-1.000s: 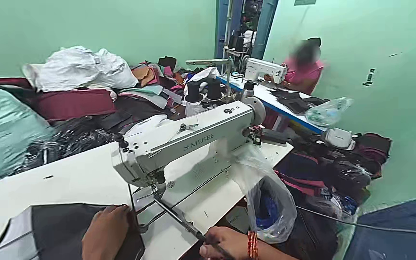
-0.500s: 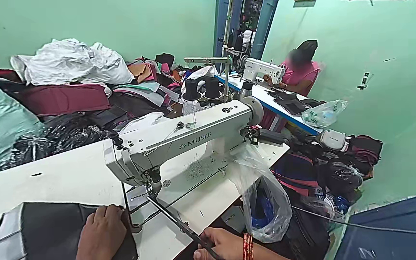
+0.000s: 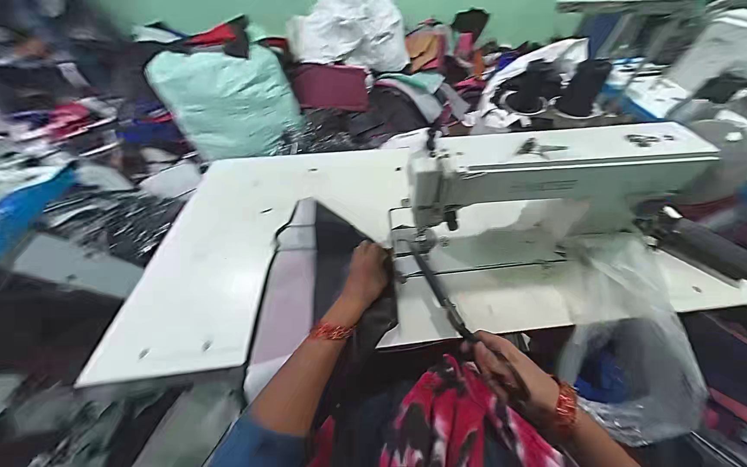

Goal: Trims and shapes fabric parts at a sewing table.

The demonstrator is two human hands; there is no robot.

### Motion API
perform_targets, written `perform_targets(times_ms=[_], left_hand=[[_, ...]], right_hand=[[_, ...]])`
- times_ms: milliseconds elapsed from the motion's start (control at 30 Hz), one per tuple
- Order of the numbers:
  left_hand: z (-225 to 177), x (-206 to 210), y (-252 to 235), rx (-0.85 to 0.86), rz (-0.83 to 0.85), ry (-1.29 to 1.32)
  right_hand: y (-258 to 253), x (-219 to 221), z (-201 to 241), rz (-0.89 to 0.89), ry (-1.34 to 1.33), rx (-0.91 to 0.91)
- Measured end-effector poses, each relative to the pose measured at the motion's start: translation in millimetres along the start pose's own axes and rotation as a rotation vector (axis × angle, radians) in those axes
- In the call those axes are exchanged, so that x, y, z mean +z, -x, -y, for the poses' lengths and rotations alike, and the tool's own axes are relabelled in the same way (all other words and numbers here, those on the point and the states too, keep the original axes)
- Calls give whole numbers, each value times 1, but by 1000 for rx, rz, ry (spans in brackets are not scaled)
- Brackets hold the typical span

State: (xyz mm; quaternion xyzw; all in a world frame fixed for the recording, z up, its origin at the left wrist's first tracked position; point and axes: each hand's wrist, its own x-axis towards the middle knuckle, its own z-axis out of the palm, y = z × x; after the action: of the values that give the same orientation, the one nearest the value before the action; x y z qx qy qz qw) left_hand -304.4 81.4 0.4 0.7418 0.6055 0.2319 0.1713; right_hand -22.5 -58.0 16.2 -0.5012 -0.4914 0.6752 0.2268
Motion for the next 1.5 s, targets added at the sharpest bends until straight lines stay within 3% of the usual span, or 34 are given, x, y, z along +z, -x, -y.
perform_targets(times_ms=[133, 300, 533, 667, 867, 1500], left_hand=[[3, 1, -3, -24, 18, 90], [3, -2, -1, -64, -84, 172], [5, -4, 0, -52, -93, 214], [11, 1, 0, 40, -115, 210], [9, 0, -3, 12, -53, 165], [11, 7, 0, 84, -109, 85]], right_hand=[[-9, 1, -10, 81, -193, -48], [-15, 0, -11, 248, -317, -50], [-9, -7, -14, 287, -321, -18], [-3, -11, -19, 304, -316, -41], [-3, -14, -22, 354, -326, -63], [-20, -9, -28, 589, -661, 72]])
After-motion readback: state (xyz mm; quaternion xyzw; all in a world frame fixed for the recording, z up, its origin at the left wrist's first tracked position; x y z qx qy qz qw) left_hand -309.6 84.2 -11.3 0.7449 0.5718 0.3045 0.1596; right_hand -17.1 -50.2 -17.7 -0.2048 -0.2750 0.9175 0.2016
